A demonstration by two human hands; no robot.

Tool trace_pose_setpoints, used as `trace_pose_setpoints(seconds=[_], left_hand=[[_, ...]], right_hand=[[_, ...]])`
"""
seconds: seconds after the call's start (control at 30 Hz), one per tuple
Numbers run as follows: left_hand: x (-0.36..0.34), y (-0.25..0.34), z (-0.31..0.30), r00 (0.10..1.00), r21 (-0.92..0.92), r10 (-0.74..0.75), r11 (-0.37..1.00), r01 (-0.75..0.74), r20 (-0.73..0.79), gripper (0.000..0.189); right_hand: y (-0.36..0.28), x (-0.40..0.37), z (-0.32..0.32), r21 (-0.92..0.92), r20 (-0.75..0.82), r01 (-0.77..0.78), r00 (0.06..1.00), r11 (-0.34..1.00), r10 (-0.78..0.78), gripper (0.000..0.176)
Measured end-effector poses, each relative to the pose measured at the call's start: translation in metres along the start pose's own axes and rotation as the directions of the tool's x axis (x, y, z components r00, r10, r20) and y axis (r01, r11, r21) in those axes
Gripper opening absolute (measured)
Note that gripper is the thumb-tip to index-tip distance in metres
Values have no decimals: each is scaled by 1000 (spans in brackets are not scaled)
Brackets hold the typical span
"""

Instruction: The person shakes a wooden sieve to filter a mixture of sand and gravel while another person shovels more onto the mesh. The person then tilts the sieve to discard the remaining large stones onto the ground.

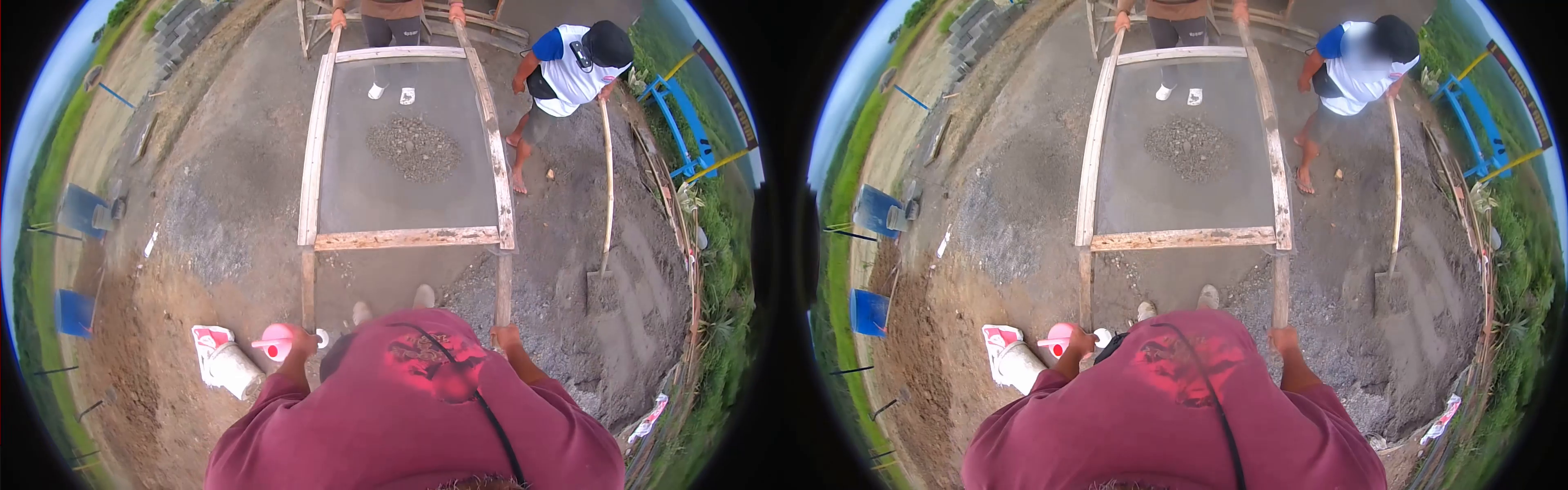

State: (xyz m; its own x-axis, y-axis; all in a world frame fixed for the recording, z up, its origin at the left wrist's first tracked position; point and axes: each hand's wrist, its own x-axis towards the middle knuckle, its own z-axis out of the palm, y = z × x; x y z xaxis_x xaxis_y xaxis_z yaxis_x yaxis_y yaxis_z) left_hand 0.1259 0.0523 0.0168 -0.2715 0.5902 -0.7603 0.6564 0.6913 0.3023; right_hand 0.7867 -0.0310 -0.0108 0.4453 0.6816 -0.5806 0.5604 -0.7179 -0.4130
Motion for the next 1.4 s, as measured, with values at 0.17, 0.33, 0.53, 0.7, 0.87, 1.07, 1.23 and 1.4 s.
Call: trace_pose_setpoints(seconds=[0.17,0.33,0.53,0.7,0.87,1.07,1.23,1.4], left_hand=[[80,153,-90,943,139,189,978,-155,-274,30],[74,240,-146,977,-18,149,988,-154,-153,25],[78,129,-18,996,1,81,997,-81,-48,31],[26,69,66,979,160,190,967,-200,78,39],[-17,116,93,971,-75,239,968,-240,-28,54],[14,186,133,916,-489,352,844,-220,194,40],[53,74,73,862,-338,507,814,-472,16,30],[81,18,-84,954,-349,269,889,-298,-130,45]], right_hand=[[-165,83,-75,492,120,-137,989,860,89,24],[-255,102,-148,494,151,-146,985,857,81,26],[-97,104,-84,331,21,-131,991,935,132,22],[-18,11,-116,254,13,-144,989,957,145,16],[-94,-64,-230,205,-105,-33,993,978,55,16],[-237,-143,-346,344,-75,17,997,939,9,23],[-264,-181,-254,647,91,-97,995,756,50,24],[-317,-170,-120,625,160,-29,983,780,-92,23]])
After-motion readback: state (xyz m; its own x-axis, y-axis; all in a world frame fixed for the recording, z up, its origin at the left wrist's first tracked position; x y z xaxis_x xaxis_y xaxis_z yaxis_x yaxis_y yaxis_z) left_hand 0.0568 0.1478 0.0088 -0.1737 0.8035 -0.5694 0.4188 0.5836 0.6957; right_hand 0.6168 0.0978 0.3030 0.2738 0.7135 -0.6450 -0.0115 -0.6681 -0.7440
